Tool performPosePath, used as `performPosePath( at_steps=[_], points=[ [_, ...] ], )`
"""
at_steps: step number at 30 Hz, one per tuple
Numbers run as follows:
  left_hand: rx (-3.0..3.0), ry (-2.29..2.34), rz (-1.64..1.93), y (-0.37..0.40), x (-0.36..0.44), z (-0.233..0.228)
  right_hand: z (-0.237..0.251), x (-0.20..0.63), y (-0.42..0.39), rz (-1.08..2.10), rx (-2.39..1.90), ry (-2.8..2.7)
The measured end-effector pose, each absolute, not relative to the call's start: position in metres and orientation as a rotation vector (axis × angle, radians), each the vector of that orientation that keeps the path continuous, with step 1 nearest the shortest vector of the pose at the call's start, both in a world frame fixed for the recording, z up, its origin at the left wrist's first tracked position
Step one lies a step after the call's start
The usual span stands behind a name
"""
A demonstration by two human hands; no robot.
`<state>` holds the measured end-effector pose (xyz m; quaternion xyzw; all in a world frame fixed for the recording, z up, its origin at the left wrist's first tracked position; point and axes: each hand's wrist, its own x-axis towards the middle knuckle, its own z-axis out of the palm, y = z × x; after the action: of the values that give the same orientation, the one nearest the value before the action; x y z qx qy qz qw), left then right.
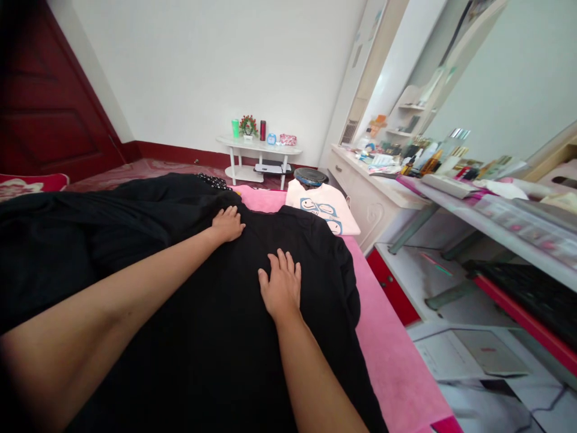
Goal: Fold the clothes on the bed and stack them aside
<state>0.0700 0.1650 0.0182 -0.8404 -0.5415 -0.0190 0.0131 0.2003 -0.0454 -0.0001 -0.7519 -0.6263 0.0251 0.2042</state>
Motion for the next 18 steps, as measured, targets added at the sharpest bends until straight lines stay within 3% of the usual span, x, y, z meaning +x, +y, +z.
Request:
performPosePath(
  at_steps=[10,18],
  points=[
    [-2.907,-1.538,-0.154,0.019,0.057,0.001,0.001,0.203,-0.053,0.081,-2.052,-1.733],
    [-2.685,-1.606,-0.399,-0.023,0.028,-0.012,0.011,0.207,-0.060,0.296,-1.941,-1.779]
  ],
)
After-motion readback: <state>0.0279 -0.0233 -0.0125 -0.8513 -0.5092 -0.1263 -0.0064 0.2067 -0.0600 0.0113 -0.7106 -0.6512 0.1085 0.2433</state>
